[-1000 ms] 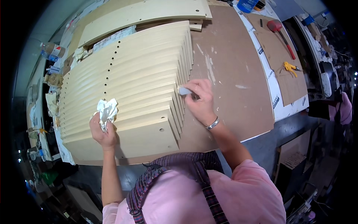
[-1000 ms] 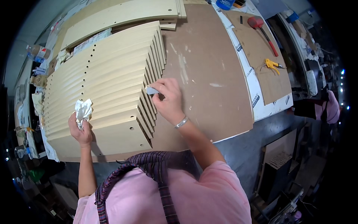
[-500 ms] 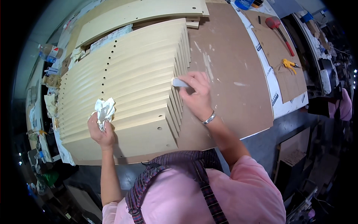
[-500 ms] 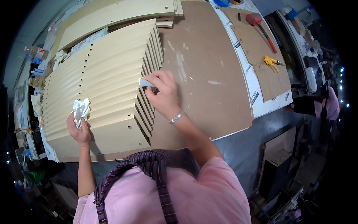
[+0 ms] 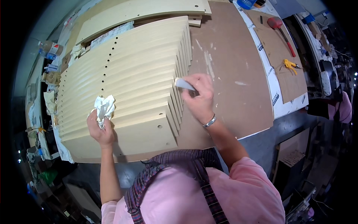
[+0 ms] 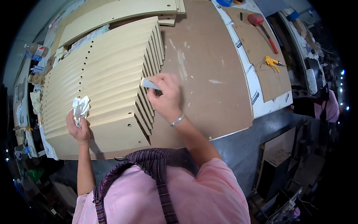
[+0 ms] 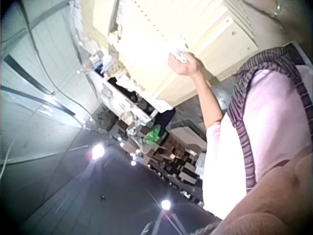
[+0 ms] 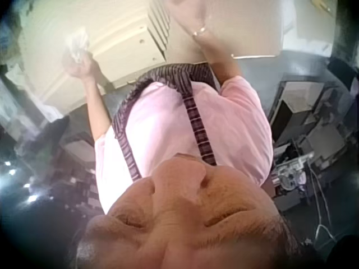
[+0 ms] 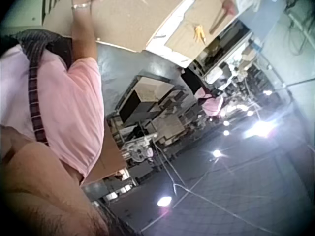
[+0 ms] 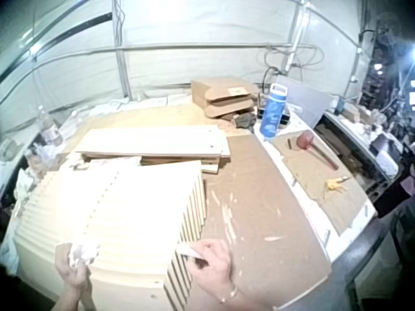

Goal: The person wipes a stack of grooved wood panels with a cloth and applies a substance using a small applicator to the edges and joints.

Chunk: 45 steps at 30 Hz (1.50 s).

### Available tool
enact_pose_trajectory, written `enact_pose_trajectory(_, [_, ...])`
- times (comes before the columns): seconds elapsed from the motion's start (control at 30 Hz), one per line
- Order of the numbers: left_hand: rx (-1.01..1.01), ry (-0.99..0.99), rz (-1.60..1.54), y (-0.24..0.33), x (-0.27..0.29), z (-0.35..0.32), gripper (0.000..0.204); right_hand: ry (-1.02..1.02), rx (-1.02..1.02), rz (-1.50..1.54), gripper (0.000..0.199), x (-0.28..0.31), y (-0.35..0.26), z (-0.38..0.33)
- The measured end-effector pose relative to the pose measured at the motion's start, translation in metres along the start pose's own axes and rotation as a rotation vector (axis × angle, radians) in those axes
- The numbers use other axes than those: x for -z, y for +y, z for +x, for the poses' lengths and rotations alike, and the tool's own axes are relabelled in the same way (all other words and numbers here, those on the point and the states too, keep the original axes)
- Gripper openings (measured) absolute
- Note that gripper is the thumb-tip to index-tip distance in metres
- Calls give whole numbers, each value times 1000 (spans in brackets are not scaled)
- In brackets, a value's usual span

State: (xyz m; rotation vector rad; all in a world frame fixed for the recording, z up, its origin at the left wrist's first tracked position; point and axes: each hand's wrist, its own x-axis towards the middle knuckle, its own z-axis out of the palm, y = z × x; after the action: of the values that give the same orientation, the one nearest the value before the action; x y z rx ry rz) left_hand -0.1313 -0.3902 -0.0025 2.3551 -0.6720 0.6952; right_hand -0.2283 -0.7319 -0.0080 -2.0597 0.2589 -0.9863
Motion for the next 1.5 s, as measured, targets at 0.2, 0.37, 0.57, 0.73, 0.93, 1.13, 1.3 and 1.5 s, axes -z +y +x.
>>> enact_pose_trajectory(0.2, [-21, 2, 13, -2, 1, 2, 37, -33, -9, 12, 34, -3, 0, -17])
enact_pose_trajectory(0.37, [-8, 4, 13, -6, 0, -1, 38, -39, -18, 51, 33, -2, -9, -12])
enact_pose_trajectory(0.57, [2, -8, 22, -1, 1, 1, 39, -41, -77, 45, 32, 8, 5, -25])
enact_pose_trajectory(0.73, [1, -46, 37, 3, 2, 1, 38, -22, -75, 36, 31, 4, 11, 9])
enact_pose_trajectory(0.93, [-22, -54, 73, 4, 4, 4, 36, -20, 11, 47, 32, -8, 15, 30])
enact_pose_trajectory(1.13, [2, -60, 59, -1, 3, 3, 40, -15, 50, 28, 35, -9, 23, 32])
enact_pose_trajectory(1.3, [4, -56, 91, 0, 1, 2, 40, -52, 58, 34, 36, -8, 24, 36])
enact_pose_trajectory(1.5, [1, -70, 98, 1, 1, 2, 37, -68, 99, 81, 36, -7, 24, 42])
